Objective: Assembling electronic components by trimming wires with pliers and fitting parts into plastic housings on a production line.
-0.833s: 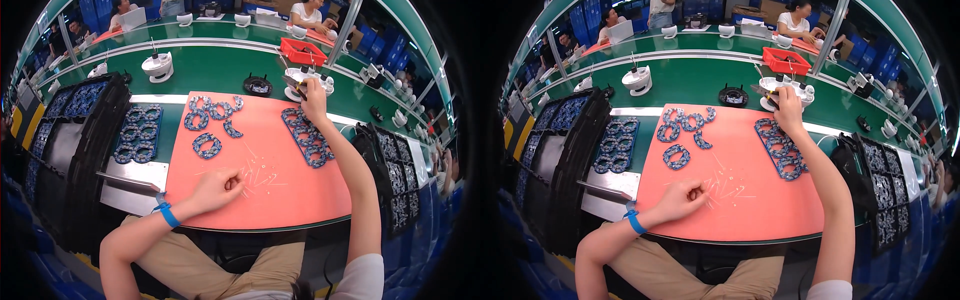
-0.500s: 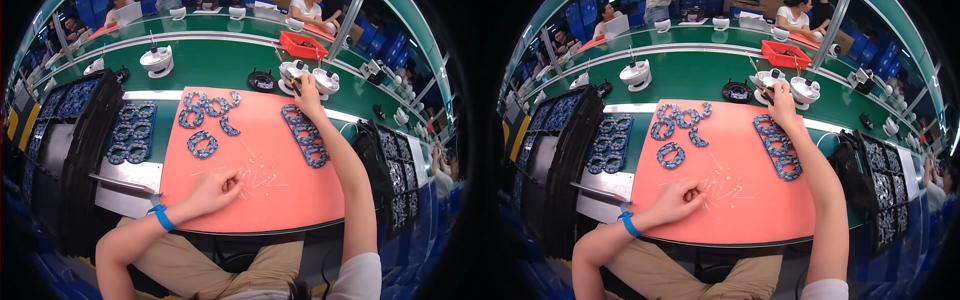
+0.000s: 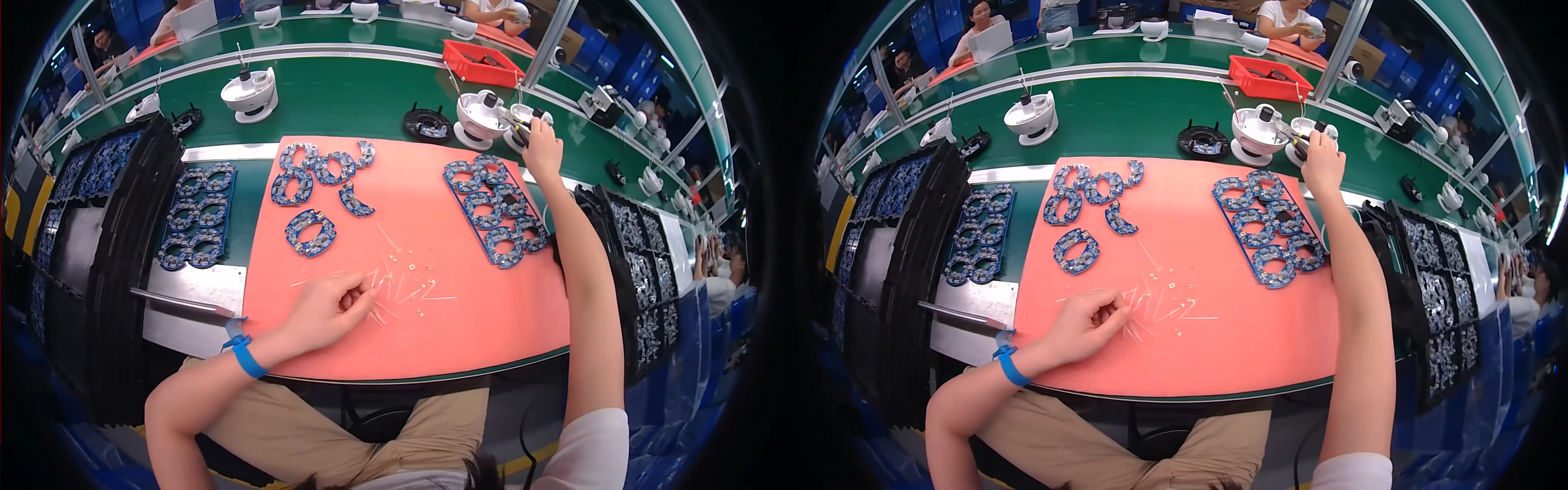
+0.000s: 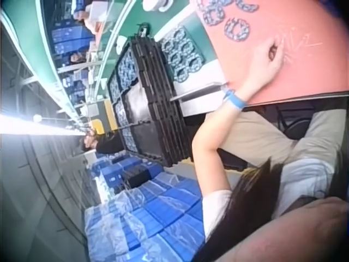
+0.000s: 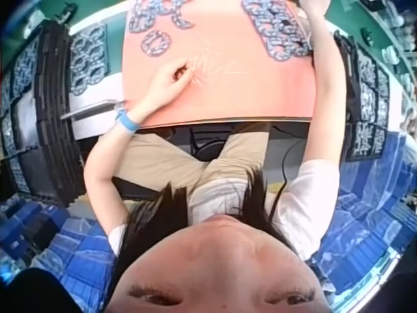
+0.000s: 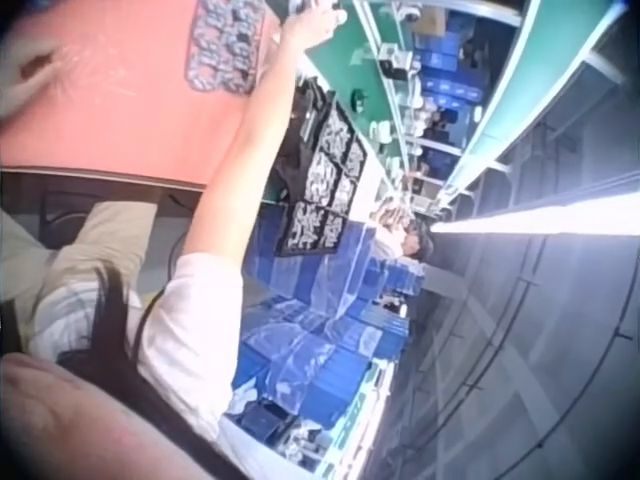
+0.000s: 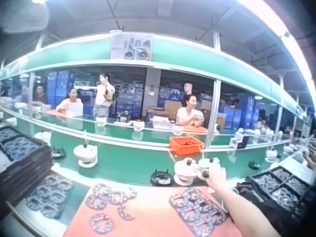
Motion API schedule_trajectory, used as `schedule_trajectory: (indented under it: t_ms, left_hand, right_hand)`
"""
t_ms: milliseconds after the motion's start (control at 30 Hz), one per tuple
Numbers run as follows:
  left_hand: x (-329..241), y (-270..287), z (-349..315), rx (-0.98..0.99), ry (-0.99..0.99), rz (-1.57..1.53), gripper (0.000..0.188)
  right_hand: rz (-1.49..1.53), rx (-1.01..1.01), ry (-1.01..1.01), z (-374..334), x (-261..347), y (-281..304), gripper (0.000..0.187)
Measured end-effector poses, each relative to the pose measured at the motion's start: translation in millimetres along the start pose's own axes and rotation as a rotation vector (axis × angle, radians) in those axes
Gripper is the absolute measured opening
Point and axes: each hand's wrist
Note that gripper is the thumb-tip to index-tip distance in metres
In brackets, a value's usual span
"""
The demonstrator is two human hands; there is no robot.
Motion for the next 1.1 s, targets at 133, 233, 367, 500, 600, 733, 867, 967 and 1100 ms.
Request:
schedule_trajectory:
  t_ms: [133,233,367,500,600,733,867,967,1100]
  left_hand:
    - [-1,-1,0,-0.005,0.011,-0.014,0.017]
    - [-1,0,-1,-0.013,0.020,-0.005,0.018]
    - [1,-2,2,-0.017,0.007,0.032,0.018]
    - [1,-2,4,-0.042,-0.013,0.001,0.018]
    - [-4,-2,9,-0.100,-0.016,-0.029,0.016]
    - [-2,-1,8,-0.176,-0.035,-0.074,0.015]
    - [-2,0,3,-0.181,-0.050,-0.074,0.014]
    - [2,-5,3,-0.177,-0.070,-0.088,0.013]
    - [1,-5,2,-0.174,-0.067,-0.087,0.012]
  right_hand:
    - [-0.064,-0.051,-0.105,3,-5,-6,0.038]
    - [-0.034,-0.055,-0.204,6,-6,-2,0.043]
    - [0.015,-0.213,-0.200,19,-31,9,0.038]
    - [0.157,-0.384,0.106,18,-33,56,0.033]
    - [0.301,-0.389,0.344,0,-15,107,0.035]
    - [0.486,-0.385,0.531,-38,29,149,0.041]
    - [0.720,-0.256,0.648,-81,68,173,0.033]
    - [0.760,-0.266,0.774,-110,90,178,0.022]
    - [0.782,-0.210,0.860,-134,107,175,0.020]
Point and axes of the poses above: each hand's wrist, its own z-axis towards the middle knuckle, its own y-axis out of the back of the hand, x = y × z, and after that the axes turned 10 degrees about -y, right-handed
